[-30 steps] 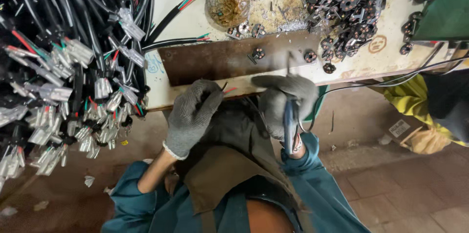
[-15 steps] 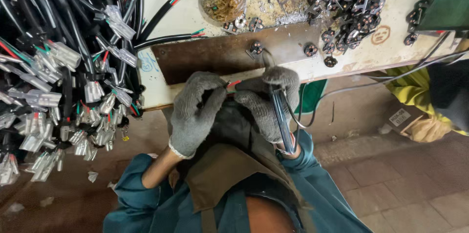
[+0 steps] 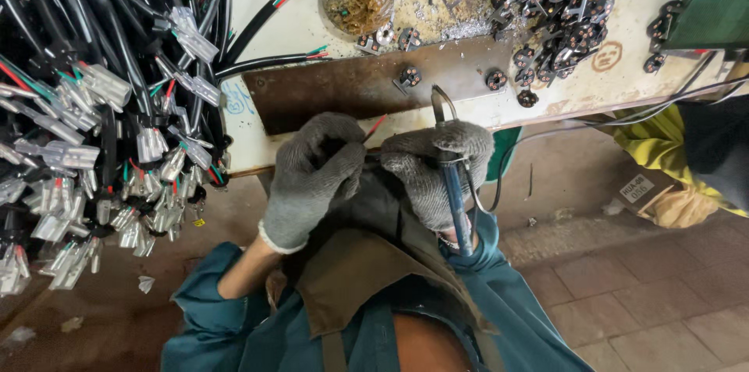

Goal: The person solders electrical wires at a workbench, holding a wire and terminal in one gloved hand while applying a soldering iron with the other. They work through a pile of small components, soldering each wire connection and setting finished pieces aside on the bench.

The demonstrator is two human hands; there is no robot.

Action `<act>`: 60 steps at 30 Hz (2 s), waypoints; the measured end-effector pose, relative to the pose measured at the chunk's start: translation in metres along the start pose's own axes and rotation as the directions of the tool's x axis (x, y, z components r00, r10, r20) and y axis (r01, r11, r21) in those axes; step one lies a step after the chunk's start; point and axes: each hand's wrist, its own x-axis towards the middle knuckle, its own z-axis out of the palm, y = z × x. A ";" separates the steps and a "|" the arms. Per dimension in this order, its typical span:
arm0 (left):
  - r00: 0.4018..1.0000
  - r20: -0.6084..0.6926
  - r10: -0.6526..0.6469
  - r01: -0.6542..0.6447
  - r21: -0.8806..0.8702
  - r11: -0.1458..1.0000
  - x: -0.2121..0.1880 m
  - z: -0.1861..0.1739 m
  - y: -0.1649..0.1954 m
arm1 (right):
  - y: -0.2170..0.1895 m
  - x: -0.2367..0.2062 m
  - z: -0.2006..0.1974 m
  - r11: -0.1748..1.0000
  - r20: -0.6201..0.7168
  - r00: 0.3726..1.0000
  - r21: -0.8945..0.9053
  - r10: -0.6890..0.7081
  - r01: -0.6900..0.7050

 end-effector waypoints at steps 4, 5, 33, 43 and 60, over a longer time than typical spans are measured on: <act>0.805 0.139 0.577 -0.586 0.344 0.734 0.000 0.002 -0.001 | -0.007 0.001 -0.001 0.968 -0.031 0.993 0.226 0.116 -0.106; 0.805 0.183 0.565 -0.583 0.420 0.695 -0.002 0.001 -0.001 | -0.007 0.001 -0.004 0.950 -0.029 0.988 0.280 0.150 -0.136; 0.918 0.185 0.351 -0.396 0.424 0.814 0.018 0.004 0.011 | 0.019 0.023 -0.011 0.987 0.055 0.998 0.163 -0.009 0.000; 0.950 0.165 0.266 -0.312 0.415 0.855 0.020 -0.001 0.016 | 0.031 0.005 0.008 0.893 -0.168 0.961 0.431 0.217 -0.126; 0.773 0.031 0.634 -0.391 0.810 0.437 0.059 0.010 0.068 | 0.034 0.028 0.017 0.999 -0.221 0.975 0.035 0.006 0.001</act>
